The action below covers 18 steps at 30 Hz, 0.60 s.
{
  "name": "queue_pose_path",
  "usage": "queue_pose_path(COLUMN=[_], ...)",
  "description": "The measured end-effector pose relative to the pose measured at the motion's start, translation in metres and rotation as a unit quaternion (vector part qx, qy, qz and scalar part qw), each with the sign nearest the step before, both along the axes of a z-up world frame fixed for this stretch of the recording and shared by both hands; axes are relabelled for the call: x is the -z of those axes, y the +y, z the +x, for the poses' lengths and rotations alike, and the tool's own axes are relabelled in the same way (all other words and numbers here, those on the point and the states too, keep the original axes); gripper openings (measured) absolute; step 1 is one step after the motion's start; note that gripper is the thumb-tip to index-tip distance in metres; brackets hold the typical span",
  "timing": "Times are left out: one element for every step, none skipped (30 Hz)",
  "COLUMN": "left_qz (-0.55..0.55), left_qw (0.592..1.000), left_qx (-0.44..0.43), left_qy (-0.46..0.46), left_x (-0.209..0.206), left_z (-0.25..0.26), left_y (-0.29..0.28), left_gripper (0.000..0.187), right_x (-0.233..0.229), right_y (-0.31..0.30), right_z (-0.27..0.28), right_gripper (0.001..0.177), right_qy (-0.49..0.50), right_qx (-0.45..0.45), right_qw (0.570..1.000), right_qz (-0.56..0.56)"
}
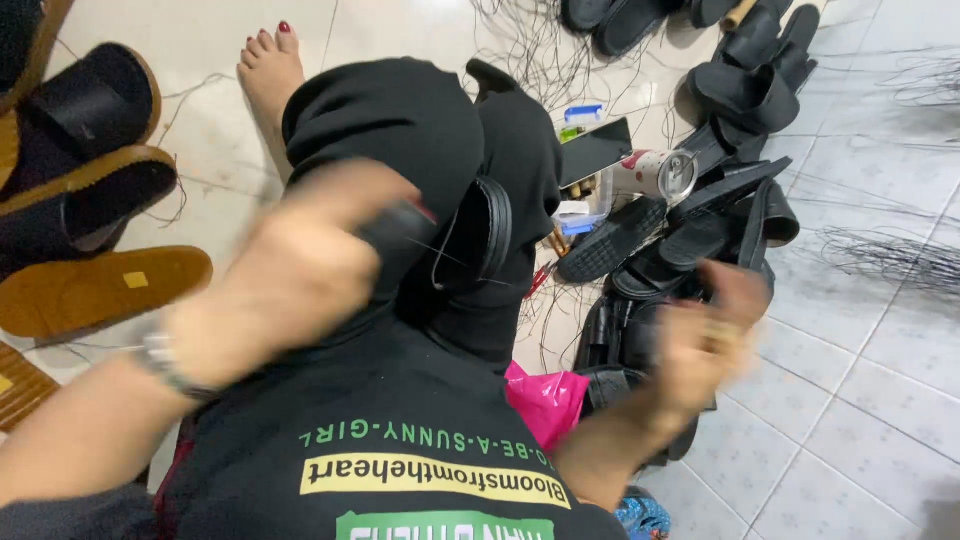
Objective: Hand-sewing a black sandal strap to its sole using a needle and thread while sitting on the floor.
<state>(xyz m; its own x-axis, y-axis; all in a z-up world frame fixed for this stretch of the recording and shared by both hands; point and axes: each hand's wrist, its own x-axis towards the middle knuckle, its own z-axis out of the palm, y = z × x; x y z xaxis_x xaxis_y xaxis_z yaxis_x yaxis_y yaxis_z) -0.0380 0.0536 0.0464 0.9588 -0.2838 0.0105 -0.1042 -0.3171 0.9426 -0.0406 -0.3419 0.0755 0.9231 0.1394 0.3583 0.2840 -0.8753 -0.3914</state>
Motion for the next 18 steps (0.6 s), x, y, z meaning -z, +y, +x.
queue_pose_path(left_qz=[0.002,0.107,0.211,0.213,0.215,0.217,0.216,0.218,0.219,0.218,0.222,0.226,0.226,0.243,0.261,0.26,0.263,0.266], left_qw=[1.0,0.991,0.964,0.963,0.964,0.962,0.963,0.961,0.958,0.959,0.952,0.944,0.945,0.936,0.926,0.927,0.918,0.908], left_qx=[-0.002,0.051,0.104,0.104,0.07,0.035,0.036,0.011,-0.013,-0.012,-0.031,-0.051,-0.05,-0.068,-0.087,-0.086,-0.085,-0.084], left_qy=[-0.002,-0.063,-0.123,-0.124,-0.143,-0.162,-0.158,-0.17,-0.184,-0.182,-0.209,-0.236,-0.233,-0.245,-0.259,-0.256,-0.285,-0.313], left_x=[0.004,0.008,0.011,0.016,0.022,0.029,0.034,0.04,0.046,0.043,0.041,0.038,0.046,0.053,0.06,0.061,0.062,0.061], left_z=[-0.003,-0.006,-0.008,-0.006,-0.005,-0.005,-0.006,-0.006,-0.006,-0.005,-0.004,-0.004,-0.007,-0.01,-0.014,-0.013,-0.013,-0.013], left_y=[-0.014,-0.027,-0.041,-0.044,-0.047,-0.05,-0.053,-0.057,-0.06,-0.06,-0.06,-0.06,-0.063,-0.066,-0.068,-0.066,-0.066,-0.066], left_gripper=[0.054,0.018,0.022,0.022,0.034,0.046,0.046,0.046,0.047,0.047,0.048,0.05,0.05,0.049,0.049,0.049,0.045,0.041], right_x=[0.013,0.026,0.038,0.041,0.043,0.046,0.052,0.058,0.065,0.068,0.071,0.075,0.076,0.077,0.078,0.081,0.083,0.084], right_y=[0.028,0.056,0.084,0.097,0.11,0.124,0.122,0.12,0.118,0.119,0.12,0.121,0.122,0.123,0.125,0.129,0.13,0.132], right_z=[-0.007,-0.013,-0.021,-0.02,-0.021,-0.022,-0.023,-0.024,-0.024,-0.024,-0.024,-0.025,-0.025,-0.027,-0.028,-0.028,-0.029,-0.031], right_gripper=[0.033,0.039,0.047,0.047,0.024,0.006,0.006,0.007,0.011,0.011,0.012,0.013,0.013,0.014,0.016,0.016,0.016,0.017], right_qy=[-0.002,0.109,0.218,0.216,0.221,0.225,0.23,0.235,0.237,0.239,0.242,0.245,0.248,0.237,0.226,0.228,0.212,0.196], right_qx=[-0.002,-0.048,-0.093,-0.094,-0.085,-0.076,-0.075,-0.066,-0.055,-0.054,-0.04,-0.025,-0.024,-0.013,-0.003,-0.002,-0.008,-0.015], right_qw=[1.0,0.984,0.937,0.937,0.938,0.938,0.937,0.923,0.908,0.908,0.898,0.887,0.886,0.887,0.889,0.889,0.896,0.903], right_qz=[0.002,0.131,0.255,0.257,0.255,0.253,0.253,0.297,0.341,0.34,0.366,0.391,0.391,0.395,0.399,0.398,0.39,0.382])
